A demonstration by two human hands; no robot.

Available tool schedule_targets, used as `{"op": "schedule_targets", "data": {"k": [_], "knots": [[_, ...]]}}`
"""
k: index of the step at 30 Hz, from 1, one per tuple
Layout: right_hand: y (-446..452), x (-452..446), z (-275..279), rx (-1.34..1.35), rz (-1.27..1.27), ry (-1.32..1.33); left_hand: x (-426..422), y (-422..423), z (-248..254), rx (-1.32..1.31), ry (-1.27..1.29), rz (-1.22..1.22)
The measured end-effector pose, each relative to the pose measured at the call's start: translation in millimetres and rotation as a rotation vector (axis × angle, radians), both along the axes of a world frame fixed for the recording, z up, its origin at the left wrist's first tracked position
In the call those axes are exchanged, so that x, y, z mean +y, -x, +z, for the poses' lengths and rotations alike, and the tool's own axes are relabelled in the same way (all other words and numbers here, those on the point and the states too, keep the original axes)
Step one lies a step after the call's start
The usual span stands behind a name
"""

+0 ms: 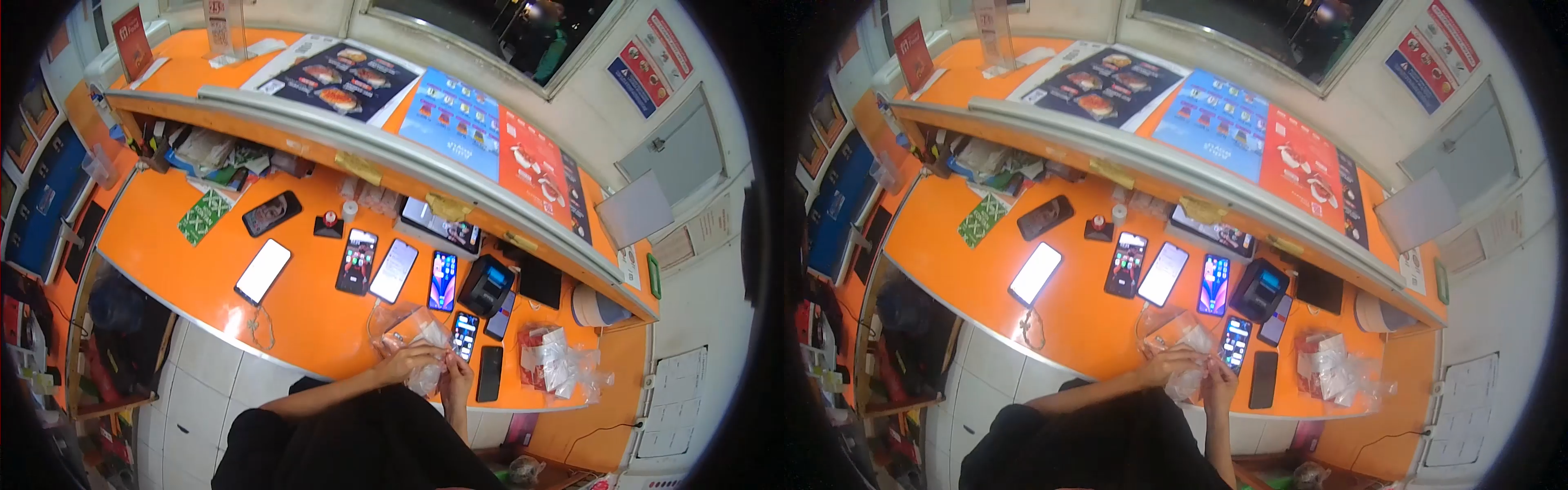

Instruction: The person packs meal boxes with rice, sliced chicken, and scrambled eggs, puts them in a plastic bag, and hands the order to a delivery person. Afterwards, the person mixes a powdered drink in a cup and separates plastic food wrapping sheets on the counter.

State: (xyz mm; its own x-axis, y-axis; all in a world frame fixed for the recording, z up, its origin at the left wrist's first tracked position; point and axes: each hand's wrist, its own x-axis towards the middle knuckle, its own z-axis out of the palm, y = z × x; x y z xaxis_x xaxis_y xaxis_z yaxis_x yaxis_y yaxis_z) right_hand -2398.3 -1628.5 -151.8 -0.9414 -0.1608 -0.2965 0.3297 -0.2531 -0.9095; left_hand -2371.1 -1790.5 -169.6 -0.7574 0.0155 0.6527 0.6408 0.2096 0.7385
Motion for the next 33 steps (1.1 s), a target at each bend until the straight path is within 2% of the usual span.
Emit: {"op": "schedule_targets", "data": {"k": [2,6,7,11,14,15,16,18,20,22,24,25,26,28,29,31,33], "knots": [[2.9,1.7,-5.4,0.028,0.022,0.010,0.5,3.4,-14.5,0.010,0.078,0.005],[8.4,8.2,2.2,-0.055,0.159,0.028,-7.9,6.6,0.9,-0.019,0.066,-0.114],[8.4,5.7,6.1,0.015,0.198,0.013,-10.9,9.4,4.7,-0.027,0.075,-0.146],[6.7,-6.3,10.3,0.133,0.069,0.018,-10.1,13.9,0.4,-0.101,0.110,-0.159],[-9.6,-1.5,-7.6,0.322,0.008,-0.068,-8.8,5.2,-5.1,-0.271,0.016,-0.052],[-24.7,-1.4,5.1,0.225,0.081,-0.112,0.8,4.5,-25.5,-0.406,-0.092,0.036],[-37.7,-0.8,16.2,0.120,0.151,-0.159,-0.3,3.9,-11.1,-0.457,-0.130,0.062],[-39.6,-1.2,25.4,0.185,0.239,-0.055,2.1,-6.7,14.4,-0.570,-0.204,0.105],[-34.0,-0.2,50.7,0.210,0.384,0.001,-4.1,1.1,22.8,-0.523,-0.330,0.098],[-29.2,-1.7,113.5,0.179,0.589,0.007,-28.2,17.7,60.3,-0.488,-0.368,0.103],[-27.7,-10.1,172.5,0.443,0.661,0.006,-50.5,26.6,101.0,-0.514,-0.148,0.184],[-25.5,-5.0,189.4,0.578,0.674,0.057,-59.5,35.9,149.3,-0.175,-0.210,0.221],[-25.5,4.3,197.2,0.712,0.686,0.109,-67.7,38.0,216.5,-0.069,-0.505,0.104],[-26.2,28.3,199.7,0.643,0.532,0.044,-100.1,78.4,262.3,0.265,-0.395,0.342],[-24.3,35.4,196.0,0.696,0.460,0.031,-114.8,83.9,321.0,0.306,-0.195,0.471],[-21.1,49.6,191.3,0.711,0.427,-0.143,-135.2,116.7,383.4,0.478,-0.094,0.700],[-22.7,49.7,180.6,0.644,0.422,-0.257,-163.3,149.6,410.0,0.413,-0.053,0.782]]}}
